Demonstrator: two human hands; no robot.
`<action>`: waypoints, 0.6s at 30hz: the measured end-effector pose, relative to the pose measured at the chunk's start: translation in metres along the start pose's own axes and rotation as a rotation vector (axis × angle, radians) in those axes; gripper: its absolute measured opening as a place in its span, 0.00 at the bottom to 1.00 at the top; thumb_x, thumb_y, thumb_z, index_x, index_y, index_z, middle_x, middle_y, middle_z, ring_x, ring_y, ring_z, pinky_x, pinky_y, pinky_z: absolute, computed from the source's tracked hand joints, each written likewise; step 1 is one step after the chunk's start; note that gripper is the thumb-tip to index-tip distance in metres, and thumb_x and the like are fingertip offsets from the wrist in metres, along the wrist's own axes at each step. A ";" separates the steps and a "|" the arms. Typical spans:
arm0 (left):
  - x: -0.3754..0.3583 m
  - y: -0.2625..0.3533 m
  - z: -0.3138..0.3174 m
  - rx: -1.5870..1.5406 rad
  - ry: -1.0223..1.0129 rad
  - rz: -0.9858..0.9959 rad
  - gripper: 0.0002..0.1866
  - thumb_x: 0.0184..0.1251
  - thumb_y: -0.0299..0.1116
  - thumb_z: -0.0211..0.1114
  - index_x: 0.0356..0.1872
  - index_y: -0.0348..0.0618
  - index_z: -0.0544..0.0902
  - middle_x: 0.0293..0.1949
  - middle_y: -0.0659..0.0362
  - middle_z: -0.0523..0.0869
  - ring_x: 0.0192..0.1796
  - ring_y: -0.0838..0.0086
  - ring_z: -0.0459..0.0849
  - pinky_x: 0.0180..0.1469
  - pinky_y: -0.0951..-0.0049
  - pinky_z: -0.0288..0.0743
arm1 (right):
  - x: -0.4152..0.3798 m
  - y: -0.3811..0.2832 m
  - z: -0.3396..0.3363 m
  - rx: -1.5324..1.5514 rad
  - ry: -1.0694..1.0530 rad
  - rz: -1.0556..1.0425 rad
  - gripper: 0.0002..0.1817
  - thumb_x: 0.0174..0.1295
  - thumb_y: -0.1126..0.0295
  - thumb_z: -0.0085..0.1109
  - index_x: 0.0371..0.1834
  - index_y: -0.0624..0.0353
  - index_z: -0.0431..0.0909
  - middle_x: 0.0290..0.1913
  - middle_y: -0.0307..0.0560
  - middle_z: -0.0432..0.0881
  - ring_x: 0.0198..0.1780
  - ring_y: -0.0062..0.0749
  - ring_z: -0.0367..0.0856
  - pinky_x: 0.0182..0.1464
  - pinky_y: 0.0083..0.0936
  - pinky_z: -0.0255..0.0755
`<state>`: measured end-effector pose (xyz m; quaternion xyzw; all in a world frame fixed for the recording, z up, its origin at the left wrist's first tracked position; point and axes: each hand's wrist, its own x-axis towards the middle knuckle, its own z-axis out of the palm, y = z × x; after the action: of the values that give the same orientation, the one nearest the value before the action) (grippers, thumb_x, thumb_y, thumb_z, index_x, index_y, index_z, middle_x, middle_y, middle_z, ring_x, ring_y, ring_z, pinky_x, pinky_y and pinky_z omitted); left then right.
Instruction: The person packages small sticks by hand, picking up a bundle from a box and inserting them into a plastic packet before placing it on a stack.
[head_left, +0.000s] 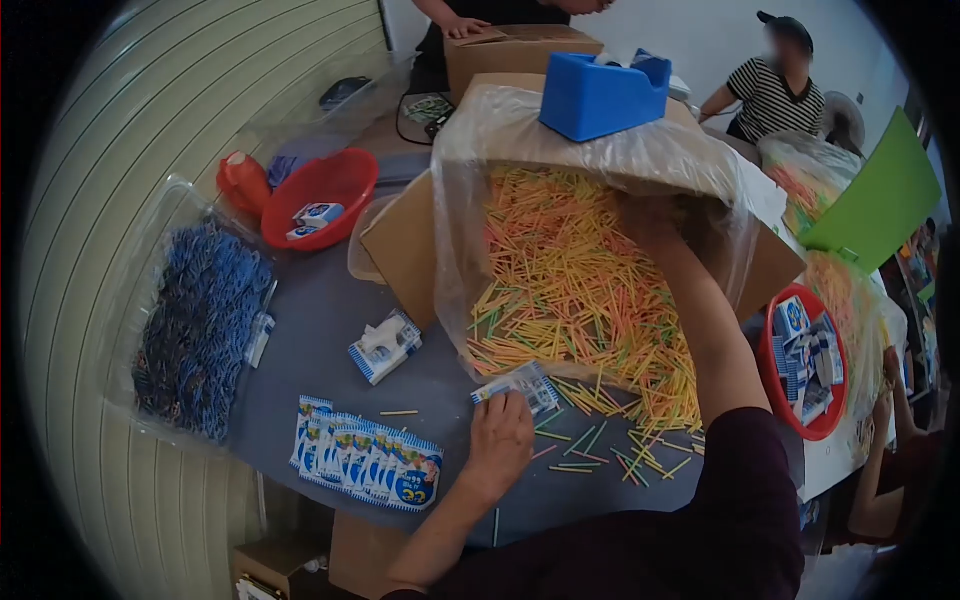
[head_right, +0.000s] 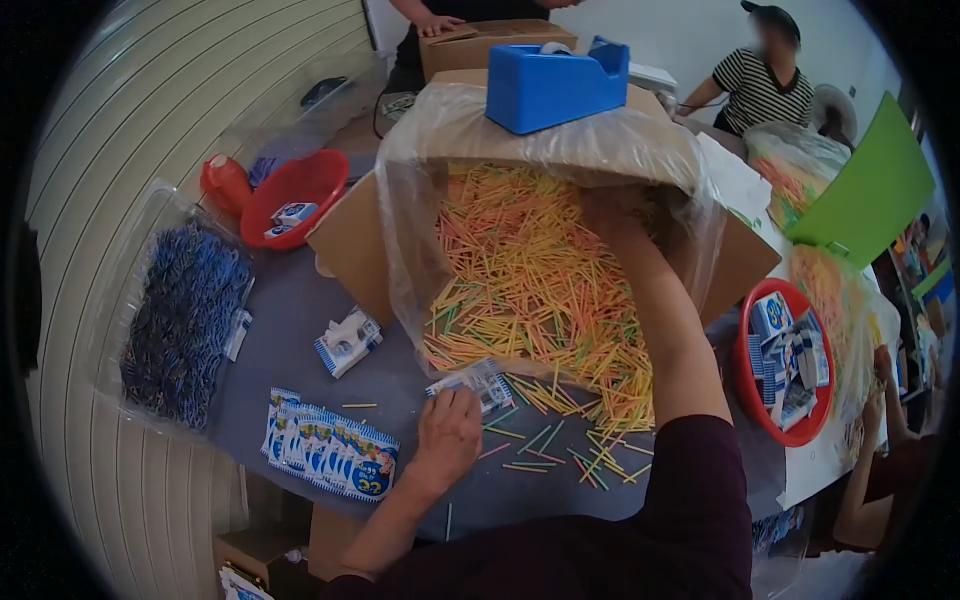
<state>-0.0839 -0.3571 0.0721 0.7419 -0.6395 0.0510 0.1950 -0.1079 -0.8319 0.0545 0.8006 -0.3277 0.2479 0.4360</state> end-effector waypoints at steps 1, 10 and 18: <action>-0.001 0.000 0.000 0.008 0.013 -0.020 0.09 0.51 0.21 0.59 0.34 0.32 0.81 0.38 0.53 0.75 0.45 0.60 0.75 0.48 0.64 0.71 | 0.005 0.008 -0.038 0.218 -0.129 0.088 0.29 0.66 0.52 0.54 0.69 0.46 0.69 0.74 0.52 0.63 0.73 0.52 0.61 0.71 0.55 0.54; -0.007 -0.003 0.006 -0.028 0.061 0.022 0.09 0.53 0.23 0.59 0.35 0.31 0.83 0.39 0.52 0.76 0.45 0.61 0.75 0.51 0.63 0.72 | -0.003 0.021 -0.104 0.187 -0.182 -0.110 0.20 0.59 0.65 0.56 0.55 0.58 0.76 0.46 0.56 0.84 0.48 0.47 0.84 0.45 0.47 0.80; -0.010 -0.002 0.015 0.066 0.079 0.039 0.09 0.55 0.24 0.59 0.35 0.33 0.84 0.38 0.53 0.77 0.47 0.61 0.75 0.53 0.62 0.72 | -0.017 0.020 -0.126 0.185 -0.675 0.011 0.10 0.59 0.68 0.56 0.43 0.52 0.81 0.35 0.46 0.87 0.36 0.36 0.88 0.25 0.37 0.74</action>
<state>-0.0860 -0.3530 0.0551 0.7329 -0.6434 0.1049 0.1946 -0.1482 -0.7260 0.1166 0.8719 -0.4338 -0.0001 0.2273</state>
